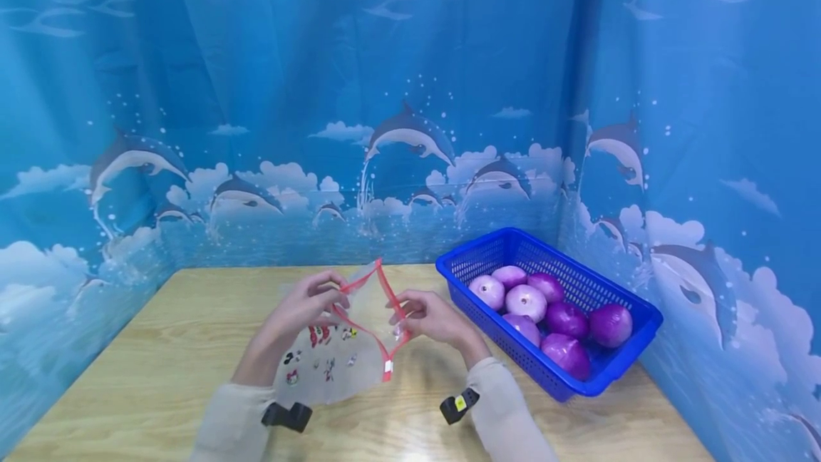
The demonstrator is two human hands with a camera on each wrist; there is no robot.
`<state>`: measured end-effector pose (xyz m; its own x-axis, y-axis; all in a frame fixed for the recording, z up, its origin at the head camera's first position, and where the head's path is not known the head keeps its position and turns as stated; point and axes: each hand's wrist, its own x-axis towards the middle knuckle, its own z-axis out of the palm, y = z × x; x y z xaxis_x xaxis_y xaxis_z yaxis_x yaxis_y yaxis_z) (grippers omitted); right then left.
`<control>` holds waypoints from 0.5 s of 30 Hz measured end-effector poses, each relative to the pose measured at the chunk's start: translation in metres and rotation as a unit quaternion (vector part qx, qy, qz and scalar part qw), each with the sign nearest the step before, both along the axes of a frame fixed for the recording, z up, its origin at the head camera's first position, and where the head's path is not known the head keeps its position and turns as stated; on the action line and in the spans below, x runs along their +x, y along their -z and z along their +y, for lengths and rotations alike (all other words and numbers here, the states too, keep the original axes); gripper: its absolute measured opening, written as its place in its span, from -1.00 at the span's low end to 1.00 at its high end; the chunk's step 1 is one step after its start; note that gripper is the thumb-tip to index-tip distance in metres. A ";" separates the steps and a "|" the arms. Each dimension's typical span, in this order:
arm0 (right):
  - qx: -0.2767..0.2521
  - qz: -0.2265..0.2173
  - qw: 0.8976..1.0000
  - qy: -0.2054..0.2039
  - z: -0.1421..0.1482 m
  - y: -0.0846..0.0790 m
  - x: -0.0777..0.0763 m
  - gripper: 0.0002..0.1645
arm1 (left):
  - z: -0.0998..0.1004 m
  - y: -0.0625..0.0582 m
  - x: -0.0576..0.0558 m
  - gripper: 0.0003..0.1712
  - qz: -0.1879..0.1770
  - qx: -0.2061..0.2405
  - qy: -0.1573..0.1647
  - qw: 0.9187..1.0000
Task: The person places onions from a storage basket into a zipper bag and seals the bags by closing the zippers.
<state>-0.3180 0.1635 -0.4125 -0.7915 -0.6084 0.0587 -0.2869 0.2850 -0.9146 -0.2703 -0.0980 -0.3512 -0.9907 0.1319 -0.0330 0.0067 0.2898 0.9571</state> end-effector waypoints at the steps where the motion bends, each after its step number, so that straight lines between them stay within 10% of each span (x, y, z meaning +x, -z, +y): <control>1: 0.001 -0.001 1.000 0.001 0.000 0.000 0.000 -0.53 | 0.000 0.001 0.000 -0.87 -0.001 0.001 0.001 1.000; 15: -0.005 0.000 1.000 0.005 0.000 0.000 0.002 -0.53 | 0.000 0.005 -0.001 -0.81 0.002 -0.005 0.004 1.000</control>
<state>-0.3161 0.1637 -0.4123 -0.7975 -0.5999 0.0647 -0.2834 0.2778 -0.9179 -0.2711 -0.0976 -0.3560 -0.9898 0.1394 -0.0307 0.0125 0.2988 0.9542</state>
